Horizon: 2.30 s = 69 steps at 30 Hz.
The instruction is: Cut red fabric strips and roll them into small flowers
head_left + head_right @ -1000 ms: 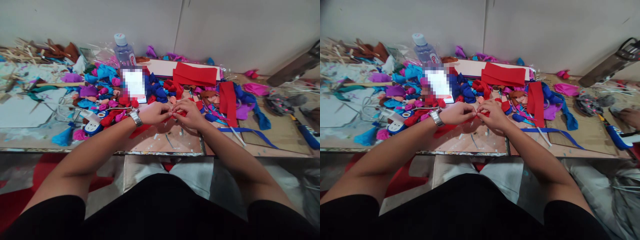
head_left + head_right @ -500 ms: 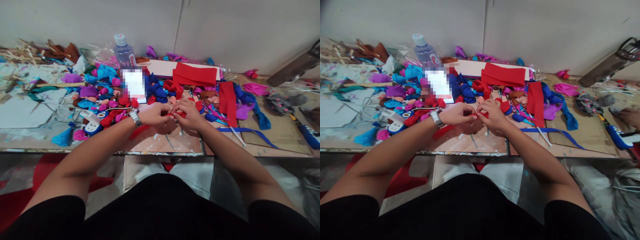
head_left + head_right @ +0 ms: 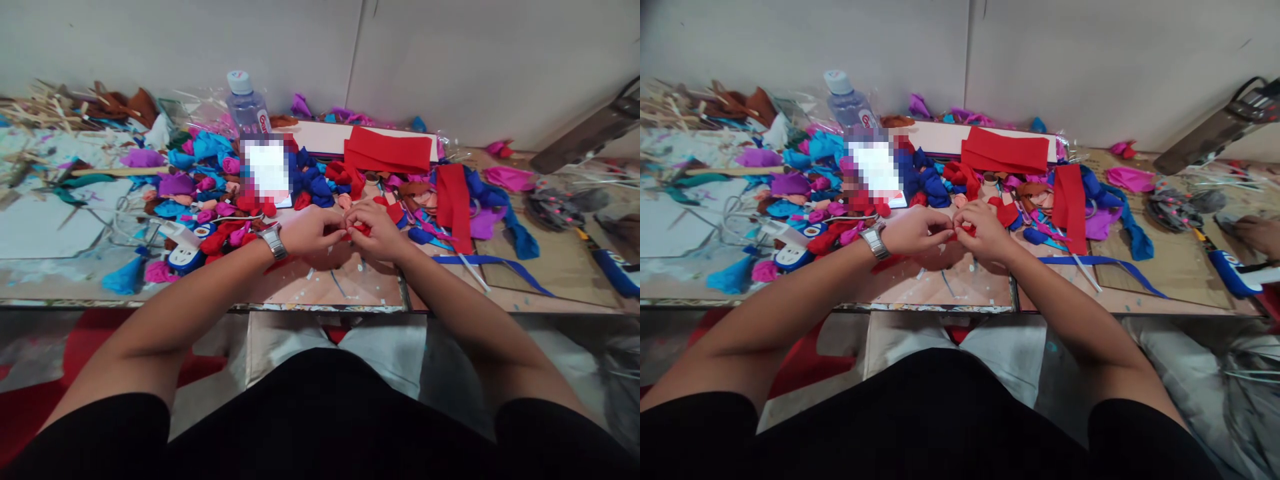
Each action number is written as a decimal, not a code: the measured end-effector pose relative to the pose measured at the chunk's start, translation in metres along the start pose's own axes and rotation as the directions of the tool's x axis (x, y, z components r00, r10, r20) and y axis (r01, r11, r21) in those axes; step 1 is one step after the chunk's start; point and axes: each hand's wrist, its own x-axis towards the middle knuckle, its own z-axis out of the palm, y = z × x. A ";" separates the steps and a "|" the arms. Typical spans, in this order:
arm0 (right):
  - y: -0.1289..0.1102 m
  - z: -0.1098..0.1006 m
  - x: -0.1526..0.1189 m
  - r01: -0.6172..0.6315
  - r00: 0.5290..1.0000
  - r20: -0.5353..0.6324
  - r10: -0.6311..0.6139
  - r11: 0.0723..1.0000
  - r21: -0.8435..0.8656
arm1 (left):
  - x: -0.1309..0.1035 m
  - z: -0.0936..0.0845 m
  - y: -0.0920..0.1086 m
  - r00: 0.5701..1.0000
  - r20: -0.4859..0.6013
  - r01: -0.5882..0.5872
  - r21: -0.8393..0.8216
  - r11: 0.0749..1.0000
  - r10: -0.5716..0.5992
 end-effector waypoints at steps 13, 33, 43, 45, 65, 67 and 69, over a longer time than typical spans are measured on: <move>-0.001 -0.005 0.000 0.027 0.999 -0.021 -0.028 0.997 -0.067 | 0.001 -0.003 -0.007 0.990 0.099 0.115 -0.160 0.980 -0.099; 0.004 -0.001 -0.001 -0.020 0.992 -0.124 0.019 1.000 -0.011 | 0.003 0.002 -0.011 0.969 0.192 0.216 -0.355 0.909 -0.156; 0.010 -0.001 0.001 -0.011 0.988 -0.157 0.008 1.000 -0.019 | 0.001 -0.010 -0.010 0.869 0.425 0.454 -0.483 0.749 -0.253; 0.008 0.000 0.000 -0.016 0.990 -0.140 0.011 0.999 -0.032 | 0.001 -0.009 -0.014 0.887 0.395 0.420 -0.477 0.772 -0.239; 0.009 0.001 -0.003 0.080 0.996 0.034 -0.078 0.995 -0.058 | -0.003 -0.006 -0.025 0.761 0.642 0.566 -0.582 0.584 -0.097; 0.009 0.000 -0.002 0.084 0.996 0.029 -0.082 0.995 -0.055 | -0.002 -0.007 -0.026 0.774 0.626 0.545 -0.590 0.596 -0.088; 0.010 -0.002 -0.002 0.092 0.996 0.012 -0.092 0.994 -0.051 | -0.002 -0.009 -0.026 0.791 0.607 0.521 -0.600 0.607 -0.078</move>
